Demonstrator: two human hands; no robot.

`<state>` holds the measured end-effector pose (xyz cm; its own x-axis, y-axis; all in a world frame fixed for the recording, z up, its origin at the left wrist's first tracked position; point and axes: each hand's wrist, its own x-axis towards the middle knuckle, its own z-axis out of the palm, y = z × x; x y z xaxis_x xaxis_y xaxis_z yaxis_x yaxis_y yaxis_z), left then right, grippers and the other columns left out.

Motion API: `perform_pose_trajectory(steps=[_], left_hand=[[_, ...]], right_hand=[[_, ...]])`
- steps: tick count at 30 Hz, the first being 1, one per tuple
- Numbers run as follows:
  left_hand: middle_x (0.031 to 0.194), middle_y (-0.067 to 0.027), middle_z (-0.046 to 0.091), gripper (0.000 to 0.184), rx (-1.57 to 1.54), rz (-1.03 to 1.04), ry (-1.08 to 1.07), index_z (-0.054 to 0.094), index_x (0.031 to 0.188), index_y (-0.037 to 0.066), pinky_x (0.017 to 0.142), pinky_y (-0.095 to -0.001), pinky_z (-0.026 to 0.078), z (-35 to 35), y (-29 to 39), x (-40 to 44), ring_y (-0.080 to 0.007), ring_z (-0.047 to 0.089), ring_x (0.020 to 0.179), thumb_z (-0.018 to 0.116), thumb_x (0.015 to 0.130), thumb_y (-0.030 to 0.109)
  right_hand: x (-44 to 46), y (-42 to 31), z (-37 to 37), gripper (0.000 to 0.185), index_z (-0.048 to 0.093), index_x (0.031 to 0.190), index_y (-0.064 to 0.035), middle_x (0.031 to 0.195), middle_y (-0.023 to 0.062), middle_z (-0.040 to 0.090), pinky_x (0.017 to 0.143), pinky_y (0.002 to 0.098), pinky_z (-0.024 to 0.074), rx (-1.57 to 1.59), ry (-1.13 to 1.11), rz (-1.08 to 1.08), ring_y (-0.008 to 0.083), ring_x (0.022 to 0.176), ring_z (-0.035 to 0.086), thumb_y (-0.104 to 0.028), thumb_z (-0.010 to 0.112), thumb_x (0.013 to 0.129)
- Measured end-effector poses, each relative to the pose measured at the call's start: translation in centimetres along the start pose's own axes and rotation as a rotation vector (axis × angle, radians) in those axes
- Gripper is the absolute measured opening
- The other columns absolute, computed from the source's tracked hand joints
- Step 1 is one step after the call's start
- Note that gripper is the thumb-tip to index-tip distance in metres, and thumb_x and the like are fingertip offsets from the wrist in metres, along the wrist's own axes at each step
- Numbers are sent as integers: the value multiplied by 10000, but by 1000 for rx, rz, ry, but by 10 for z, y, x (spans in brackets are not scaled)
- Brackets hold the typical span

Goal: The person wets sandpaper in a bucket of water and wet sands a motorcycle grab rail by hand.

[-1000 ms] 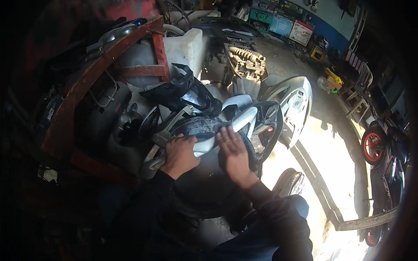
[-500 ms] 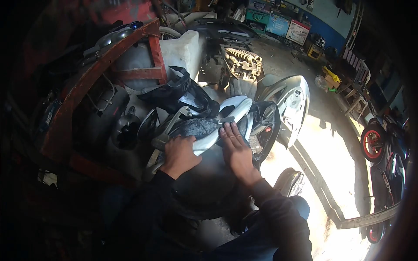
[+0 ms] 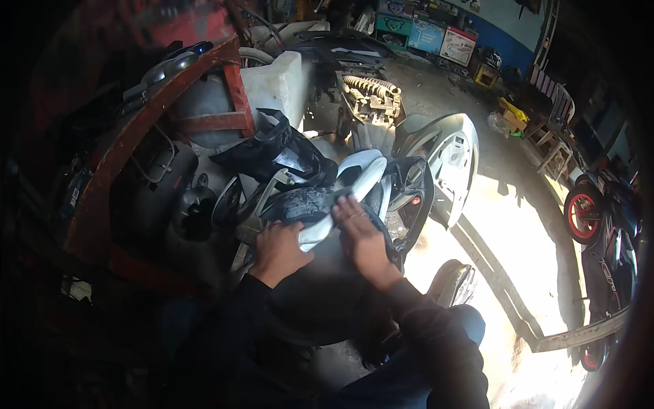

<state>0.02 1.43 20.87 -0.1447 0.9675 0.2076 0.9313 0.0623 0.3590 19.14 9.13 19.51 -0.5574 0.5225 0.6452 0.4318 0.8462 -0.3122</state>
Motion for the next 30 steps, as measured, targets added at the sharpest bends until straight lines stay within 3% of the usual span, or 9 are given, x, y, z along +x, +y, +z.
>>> perform_pose_trajectory(steps=[3, 9, 16, 19, 21, 25, 29, 30], left_hand=[[1044, -129, 706, 456, -52, 56, 0, 678, 1082, 97, 858, -487, 528, 15, -4, -1, -376, 664, 992, 764, 658, 242], [1143, -119, 604, 482, -46, -70, -165, 572, 1137, 102, 895, -506, 492, 48, -14, -16, -402, 613, 1044, 734, 689, 180], [1136, -120, 605, 480, -84, -13, -71, 565, 1137, 100, 877, -526, 498, 88, -25, -22, -421, 625, 1027, 720, 687, 165], [1139, -157, 621, 502, -49, -95, -129, 554, 1150, 70, 876, -531, 499, 85, -22, -23, -431, 646, 973, 736, 711, 232], [1070, -195, 666, 537, 50, -165, -130, 590, 1153, 34, 865, -500, 518, 81, -17, -21, -398, 674, 948, 737, 767, 378], [977, -209, 698, 519, 163, -18, -209, 678, 1046, 31, 847, -493, 509, 116, -44, -28, -397, 682, 894, 704, 798, 486], [945, -237, 697, 560, 105, 101, -393, 724, 923, 9, 869, -516, 465, 131, -52, -29, -411, 665, 940, 654, 857, 561], [949, -234, 699, 557, 96, 121, -415, 728, 923, 15, 870, -513, 464, 132, -53, -27, -409, 665, 943, 660, 851, 563]], right_hand=[[-1, 18, 9, 506, 589, 1302, 25, 1405, 232, 542, 1104, 444, 434, -36, 72, 42, 414, 1375, 447, 86, 537, 802], [-17, 20, 24, 537, 553, 1352, 28, 1468, 213, 487, 1157, 420, 373, -83, -118, -100, 384, 1433, 378, 64, 556, 816], [-28, 40, 34, 512, 569, 1334, 21, 1467, 200, 487, 1152, 424, 378, -5, -157, -87, 377, 1437, 372, 60, 576, 823], [-35, 45, 43, 483, 581, 1324, 10, 1463, 188, 494, 1153, 422, 376, -24, -168, -87, 368, 1438, 373, 47, 567, 843], [-38, 53, 46, 450, 593, 1312, 2, 1453, 175, 508, 1155, 417, 373, -38, -192, -30, 361, 1437, 374, 31, 550, 865], [-52, 75, 62, 443, 605, 1308, -26, 1440, 174, 522, 1149, 402, 379, 56, -282, 83, 364, 1439, 367, 13, 551, 870], [-65, 65, 66, 368, 637, 1198, -8, 1249, 201, 627, 1044, 431, 475, 133, -247, 150, 385, 1235, 565, 21, 581, 836], [-71, 60, 70, 240, 652, 1058, 4, 1033, 190, 663, 895, 451, 530, 131, -231, 199, 384, 1017, 640, -21, 596, 826]])
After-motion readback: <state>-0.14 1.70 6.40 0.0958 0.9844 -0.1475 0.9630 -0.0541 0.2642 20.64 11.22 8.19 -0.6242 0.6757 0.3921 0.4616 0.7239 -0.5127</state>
